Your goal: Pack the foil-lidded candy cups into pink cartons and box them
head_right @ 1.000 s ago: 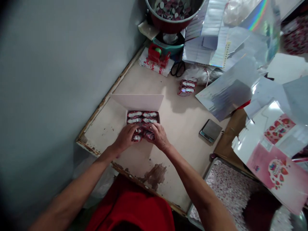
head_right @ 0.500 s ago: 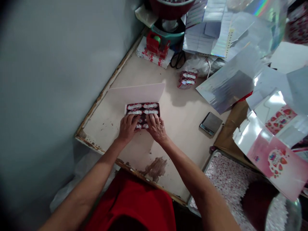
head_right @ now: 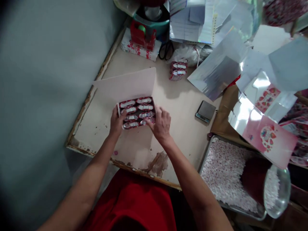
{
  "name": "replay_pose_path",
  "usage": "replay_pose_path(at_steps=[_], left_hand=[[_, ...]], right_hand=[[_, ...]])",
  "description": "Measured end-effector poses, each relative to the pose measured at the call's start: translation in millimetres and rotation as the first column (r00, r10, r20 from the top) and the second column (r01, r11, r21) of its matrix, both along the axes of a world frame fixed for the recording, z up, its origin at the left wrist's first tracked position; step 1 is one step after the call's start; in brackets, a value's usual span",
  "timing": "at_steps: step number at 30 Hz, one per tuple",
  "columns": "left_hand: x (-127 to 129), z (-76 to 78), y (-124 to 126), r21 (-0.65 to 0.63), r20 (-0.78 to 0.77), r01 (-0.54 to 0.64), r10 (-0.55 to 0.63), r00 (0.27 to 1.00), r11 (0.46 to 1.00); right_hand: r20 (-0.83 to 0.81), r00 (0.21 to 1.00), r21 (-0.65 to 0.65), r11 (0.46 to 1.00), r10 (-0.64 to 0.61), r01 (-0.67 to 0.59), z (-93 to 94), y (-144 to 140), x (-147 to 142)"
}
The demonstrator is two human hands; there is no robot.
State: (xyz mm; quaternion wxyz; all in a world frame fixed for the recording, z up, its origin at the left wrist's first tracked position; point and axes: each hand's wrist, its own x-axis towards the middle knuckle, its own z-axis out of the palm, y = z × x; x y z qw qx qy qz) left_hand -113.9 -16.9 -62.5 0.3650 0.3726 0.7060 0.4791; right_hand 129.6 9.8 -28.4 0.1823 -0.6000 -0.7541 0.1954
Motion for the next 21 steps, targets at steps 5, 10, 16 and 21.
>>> replay_pose_path(at_steps=[5, 10, 16, 21], left_hand=[[7.8, -15.6, 10.1, -0.004, 0.236, -0.128, 0.125, 0.964, 0.992], [42.4, 13.4, -18.4, 0.029, 0.178, 0.018, -0.023, 0.984, 0.999], [146.5, 21.2, -79.6, -0.068, 0.142, 0.277, -0.265, 0.954, 0.958], [214.4, -7.0, -111.0, -0.061, 0.088, 0.35, -0.344, 0.935, 0.935]], right_hand=[[-0.558, 0.8, -0.335, 0.942, -0.219, 0.024, -30.1, 17.0, -7.2], [-0.643, 0.624, -0.36, 0.895, -0.443, 0.264, -29.6, -34.1, 9.4], [-0.454, 0.65, -0.217, 0.783, -0.61, 0.583, -4.2, -163.5, 94.4], [-0.349, 0.649, -0.201, 0.731, -0.676, 0.653, -32.1, -239.6, 151.0]])
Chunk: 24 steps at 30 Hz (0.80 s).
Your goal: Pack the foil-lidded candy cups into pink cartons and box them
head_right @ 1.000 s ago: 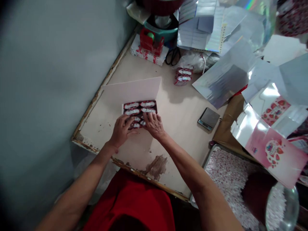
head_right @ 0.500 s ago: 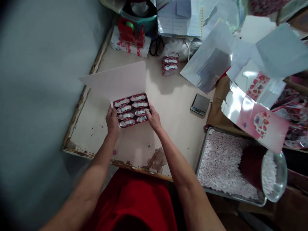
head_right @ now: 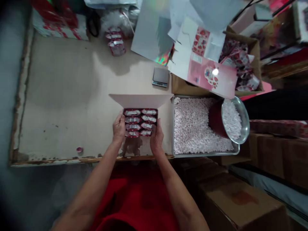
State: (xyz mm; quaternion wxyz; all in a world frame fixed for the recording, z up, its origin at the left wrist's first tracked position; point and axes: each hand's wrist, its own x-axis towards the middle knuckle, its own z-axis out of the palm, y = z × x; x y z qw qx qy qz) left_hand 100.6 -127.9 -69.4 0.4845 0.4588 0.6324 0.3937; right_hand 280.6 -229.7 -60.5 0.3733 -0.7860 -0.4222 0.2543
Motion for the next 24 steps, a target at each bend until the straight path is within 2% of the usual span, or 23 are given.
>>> replay_pose_path(at_steps=[2, 5, 9, 11, 14, 17, 20, 24], left_hand=[[3.5, -2.5, -8.6, 0.044, -0.031, 0.001, 0.001, 1.0, 0.999], [-9.6, 4.3, -25.1, 0.117, -0.075, 0.034, -0.025, 0.997, 0.993], [-16.2, 8.7, -47.4, 0.162, -0.196, 0.214, -0.181, 0.964, 0.963], [-4.6, 5.5, -54.1, 0.179, -0.33, 0.284, -0.215, 0.919, 0.942], [21.2, 3.3, -58.9, 0.208, -0.591, 0.315, -0.138, 0.795, 0.926], [33.9, 9.7, -55.1, 0.201, -0.697, 0.324, -0.097, 0.71, 0.924], [17.9, 21.9, -42.0, 0.186, -0.676, 0.338, -0.13, 0.726, 0.923], [-25.0, 26.3, -15.2, 0.294, -0.531, 0.347, -0.15, 0.834, 0.89]], right_hand=[[-0.005, 0.993, -0.035, 0.992, 0.121, -0.121, -6.8, -11.5, 18.1], [-0.054, 0.955, -0.016, 0.956, 0.29, -0.291, -8.1, -9.6, 42.1], [-0.09, 0.912, 0.062, 0.916, 0.4, -0.395, -9.7, 12.0, 55.3], [0.015, 0.893, 0.041, 0.892, 0.451, -0.451, -10.6, 21.3, 49.9], [0.306, 0.836, -0.135, 0.89, 0.456, -0.436, -5.4, 28.3, 34.7], [0.447, 0.757, -0.295, 0.877, 0.477, -0.379, 8.8, 30.4, 25.5], [0.379, 0.794, -0.341, 0.869, 0.475, -0.358, 23.8, 33.9, 26.6], [0.11, 0.925, -0.265, 0.907, 0.365, -0.326, 28.1, 49.0, 41.2]])
